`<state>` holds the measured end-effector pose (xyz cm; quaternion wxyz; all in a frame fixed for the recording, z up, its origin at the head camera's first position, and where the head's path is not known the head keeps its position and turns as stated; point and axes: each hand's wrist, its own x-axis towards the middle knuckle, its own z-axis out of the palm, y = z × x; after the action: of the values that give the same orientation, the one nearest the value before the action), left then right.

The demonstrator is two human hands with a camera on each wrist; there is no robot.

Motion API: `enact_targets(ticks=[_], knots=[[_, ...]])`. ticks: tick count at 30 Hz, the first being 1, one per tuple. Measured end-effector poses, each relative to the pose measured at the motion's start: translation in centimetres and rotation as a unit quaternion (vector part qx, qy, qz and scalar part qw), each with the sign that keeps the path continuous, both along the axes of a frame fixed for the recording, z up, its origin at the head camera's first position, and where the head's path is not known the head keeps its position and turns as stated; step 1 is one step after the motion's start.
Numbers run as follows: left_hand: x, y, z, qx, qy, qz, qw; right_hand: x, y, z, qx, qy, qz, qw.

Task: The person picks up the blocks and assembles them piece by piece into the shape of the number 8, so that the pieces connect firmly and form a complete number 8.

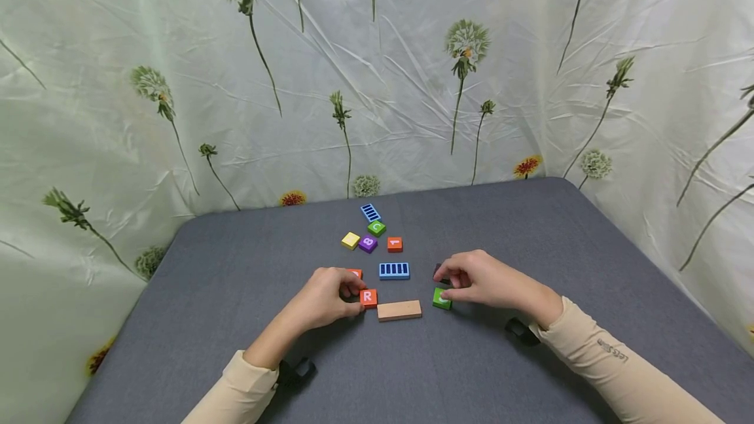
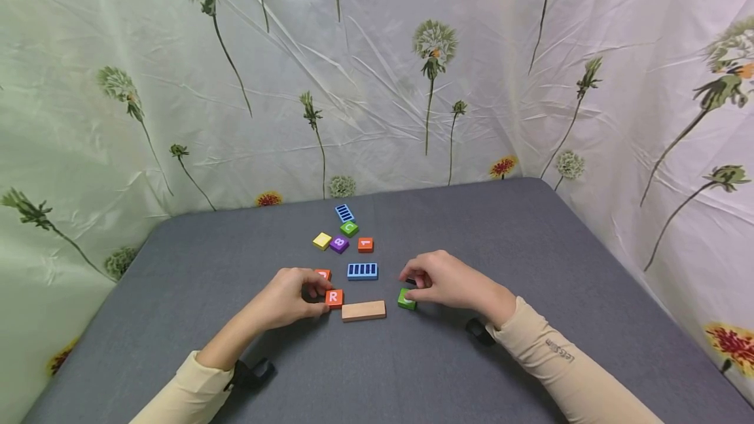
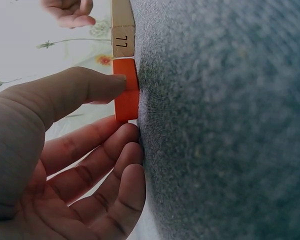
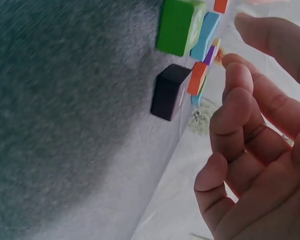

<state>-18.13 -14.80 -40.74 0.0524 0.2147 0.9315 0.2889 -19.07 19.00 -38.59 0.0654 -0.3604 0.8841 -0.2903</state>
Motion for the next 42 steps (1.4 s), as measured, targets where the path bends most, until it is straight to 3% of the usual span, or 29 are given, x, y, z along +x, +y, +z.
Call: enact_targets(ticks=[23,42], knots=[[-0.1,-0.3,-0.2,0.005,-0.002,0.000,1.0000,0.6,0.3,-1.0,0.027,0.010,-0.040,0.9988],[-0.1,-0.2,-0.1,0.004,-0.006,0.001,1.0000,0.2,-0.2,-1.1,0.040,0.012,-0.048,0.9979]])
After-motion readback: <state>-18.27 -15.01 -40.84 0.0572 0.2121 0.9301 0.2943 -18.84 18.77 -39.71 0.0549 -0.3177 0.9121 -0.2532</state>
